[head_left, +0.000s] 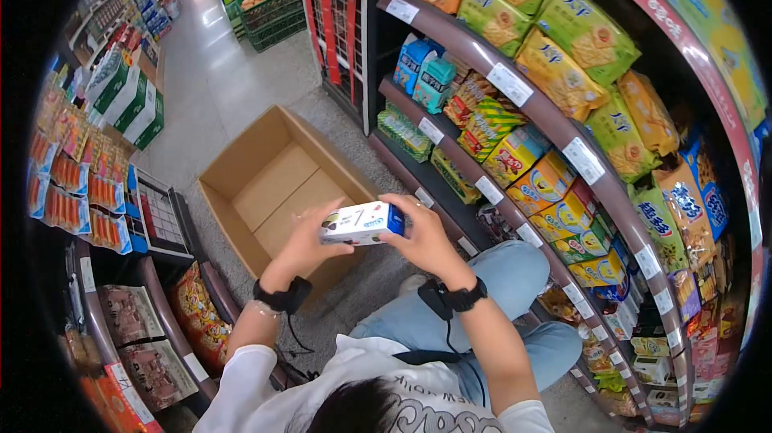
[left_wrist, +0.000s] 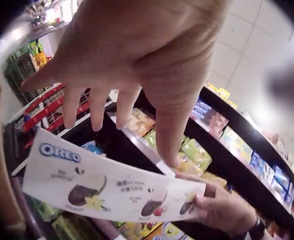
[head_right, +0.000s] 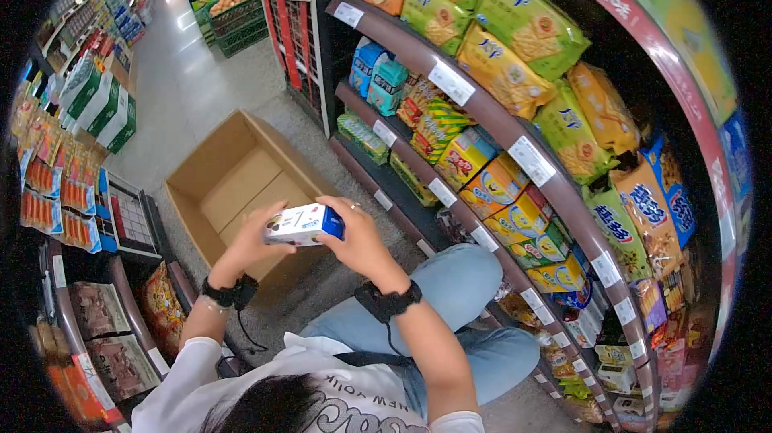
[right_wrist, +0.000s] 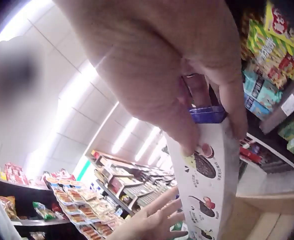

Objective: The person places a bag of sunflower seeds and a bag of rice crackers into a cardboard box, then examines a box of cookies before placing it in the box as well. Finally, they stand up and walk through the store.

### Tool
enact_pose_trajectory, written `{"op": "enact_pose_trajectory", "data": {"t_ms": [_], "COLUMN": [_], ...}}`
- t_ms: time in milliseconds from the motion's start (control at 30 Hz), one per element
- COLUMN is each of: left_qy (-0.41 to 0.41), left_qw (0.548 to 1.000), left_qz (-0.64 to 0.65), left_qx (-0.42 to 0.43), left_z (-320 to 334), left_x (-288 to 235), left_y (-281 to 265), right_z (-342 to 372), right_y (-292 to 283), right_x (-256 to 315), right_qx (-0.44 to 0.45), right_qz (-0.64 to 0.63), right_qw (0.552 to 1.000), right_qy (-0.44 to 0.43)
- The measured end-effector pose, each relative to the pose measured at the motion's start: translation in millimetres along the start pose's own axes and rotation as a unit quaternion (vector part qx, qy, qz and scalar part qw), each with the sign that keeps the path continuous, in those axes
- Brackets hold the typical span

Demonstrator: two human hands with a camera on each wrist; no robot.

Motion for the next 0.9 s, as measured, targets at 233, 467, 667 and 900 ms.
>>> {"op": "enact_pose_trajectory", "data": {"t_ms": [233, 467, 667, 900], "left_qy": [-0.176, -0.295, -0.326, -0.281], "left_qw": [0.978, 0.921, 0.919, 0.925], "left_qz": [-0.106, -0.238, -0.222, -0.252], "left_qx": [-0.031, -0.089, -0.017, 0.051], "left_z": [-12.3, 5.2, 7.4, 12.8], "left_x": [137.9, 254.6, 271.8, 240.8], "left_y": [6.7, 28.4, 58.4, 123.7], "right_z": [-33.7, -17.4, 1.0, 21.3], "right_y": [60.6, 78.5, 75.8, 78.3], "right_x": [-65.1, -134.4, -168.7, -180.4], "right_qx": [-0.047, 0.022, 0.005, -0.022], "right_qz": [0.024, -0.175, -0.216, -0.270], "right_qw": [0.997, 0.962, 0.942, 0.910], "right_qy": [0.051, 0.207, 0.257, 0.314]}}
Point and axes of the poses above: each hand's wrist, its own z-axis away from the middle knuckle, its own y-axis out of the palm, x = y × z, the point moved 10 cm from there along -z, towards the middle knuckle, and after that the axes turned 15 degrees about z, right-handed, at the moved point
